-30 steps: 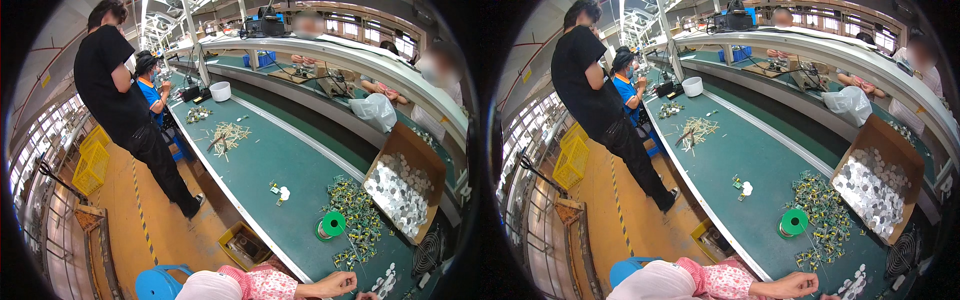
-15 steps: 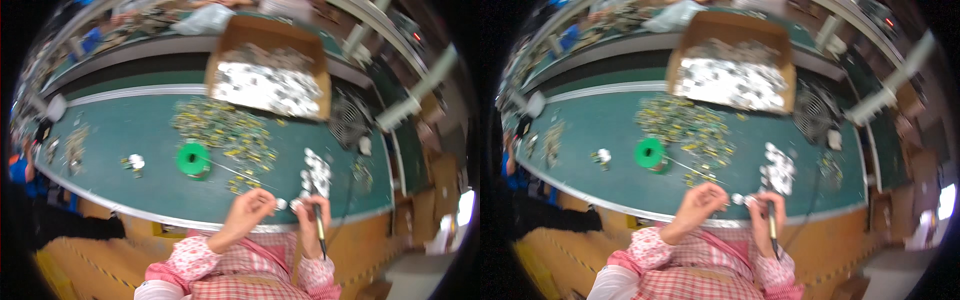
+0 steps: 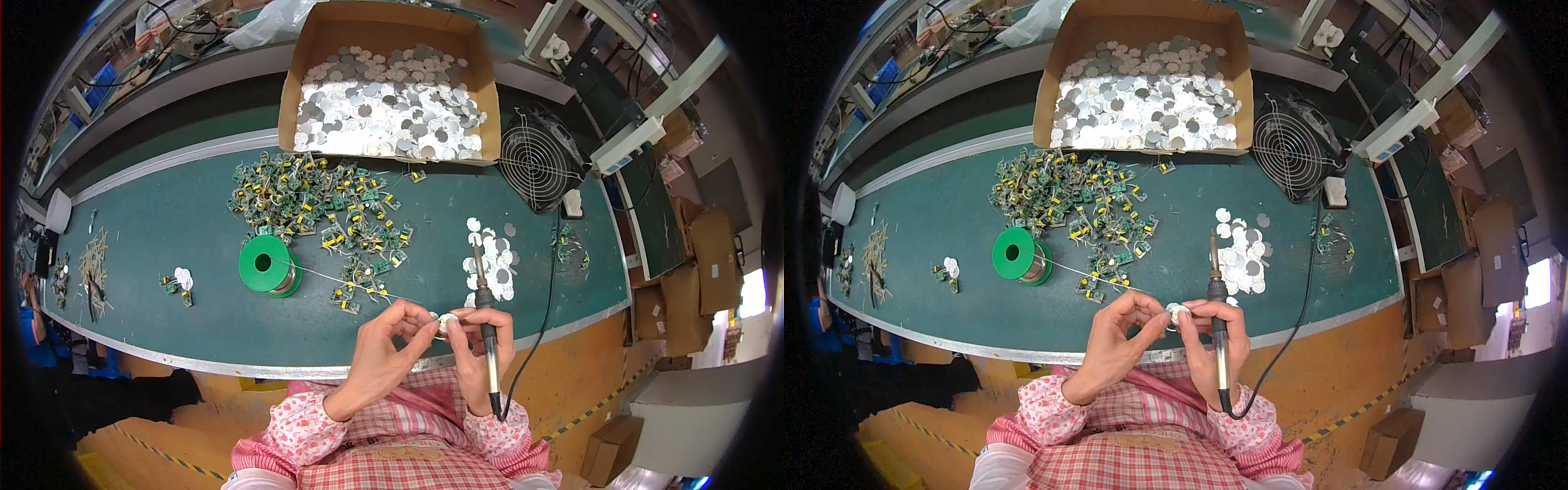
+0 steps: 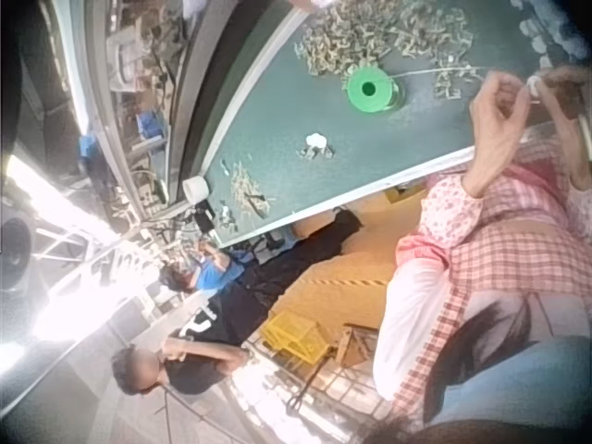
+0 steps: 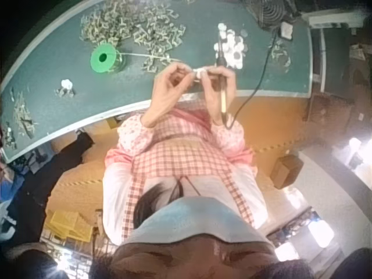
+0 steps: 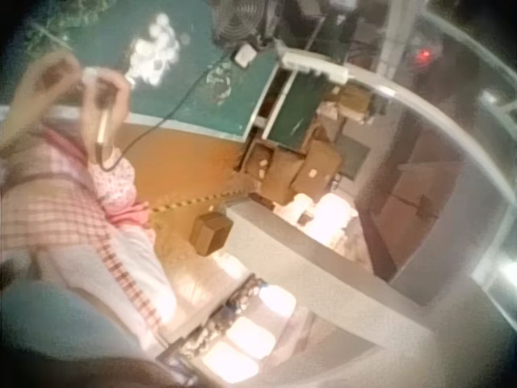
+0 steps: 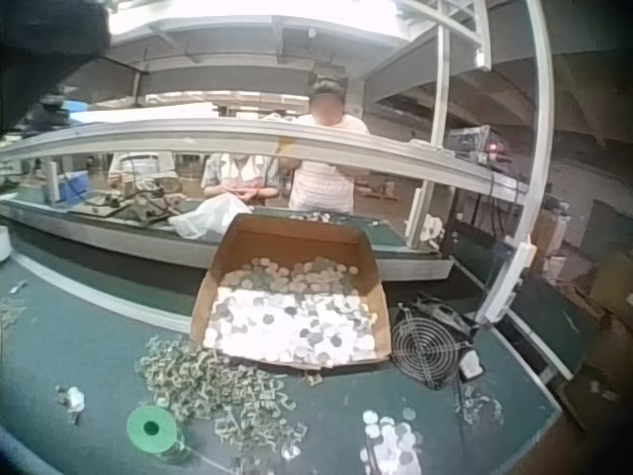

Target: The person solders wires and small electronic components onto a white circular base with a soldering iron and solder from a spool.

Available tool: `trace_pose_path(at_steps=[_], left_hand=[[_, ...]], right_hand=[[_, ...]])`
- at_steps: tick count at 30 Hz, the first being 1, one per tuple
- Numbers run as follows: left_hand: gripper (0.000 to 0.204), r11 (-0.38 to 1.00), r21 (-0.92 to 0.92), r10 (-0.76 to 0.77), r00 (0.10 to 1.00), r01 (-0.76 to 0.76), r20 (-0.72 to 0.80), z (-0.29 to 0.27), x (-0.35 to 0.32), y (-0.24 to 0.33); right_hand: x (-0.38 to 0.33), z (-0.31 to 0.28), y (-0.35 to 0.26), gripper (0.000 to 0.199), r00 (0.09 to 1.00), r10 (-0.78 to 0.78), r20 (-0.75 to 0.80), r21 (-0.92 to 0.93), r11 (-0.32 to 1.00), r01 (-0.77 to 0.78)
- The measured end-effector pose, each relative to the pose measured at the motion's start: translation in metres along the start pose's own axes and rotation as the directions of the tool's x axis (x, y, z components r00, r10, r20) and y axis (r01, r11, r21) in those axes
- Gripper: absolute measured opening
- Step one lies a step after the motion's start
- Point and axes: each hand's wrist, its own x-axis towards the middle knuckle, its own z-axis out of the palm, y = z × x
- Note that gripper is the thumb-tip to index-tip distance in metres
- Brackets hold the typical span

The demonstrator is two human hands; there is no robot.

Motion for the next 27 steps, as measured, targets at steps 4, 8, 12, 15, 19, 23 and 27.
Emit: trace_pose_path(at_steps=[4, 8, 12, 15, 19, 23, 27], left_hand=[[0.011, 0.998, -0.054, 0.027, 0.998, -0.029, -0.049, 0.0037, 0.002, -0.0031], [0.013, 0.983, -0.167, -0.089, 0.995, 0.081, -0.042, 0.0051, 0.0002, -0.0051], [0.014, 0.979, -0.197, -0.065, 0.995, 0.05, -0.069, 0.0085, -0.0003, -0.009], [0.015, 0.975, -0.215, -0.071, 0.994, 0.053, -0.079, 0.0085, -0.0013, -0.009], [0.015, 0.974, -0.221, -0.066, 0.995, 0.048, -0.074, 0.0074, -0.0016, -0.0079], [0.016, 0.952, -0.288, -0.118, 0.992, 0.1, -0.047, 0.0056, -0.0013, -0.0063], [0.016, 0.946, -0.289, -0.156, 0.987, 0.143, -0.022, 0.0015, -0.0011, -0.0072]], right_hand=[[-0.0008, 0.001, 0.0023, 0.024, 0.997, -0.071, -0.012, -0.055, 0.996, 0.07], [-0.0018, 0.0013, 0.0031, 0.024, 0.992, -0.128, 0.002, -0.137, 0.982, 0.127], [-0.0018, 0.0006, 0.0036, 0.023, 0.988, -0.153, 0.0, -0.168, 0.974, 0.151], [-0.0013, 0.0009, 0.0024, 0.022, 0.989, -0.144, 0.012, -0.16, 0.977, 0.144], [-0.0012, -0.0001, 0.003, 0.022, 0.99, -0.14, 0.028, -0.149, 0.979, 0.142], [-0.0015, -0.0009, 0.0053, 0.023, 0.99, -0.133, 0.04, -0.134, 0.981, 0.138], [0.0014, -0.0031, 0.0018, 0.017, 0.987, -0.131, 0.091, -0.169, 0.975, 0.145]])
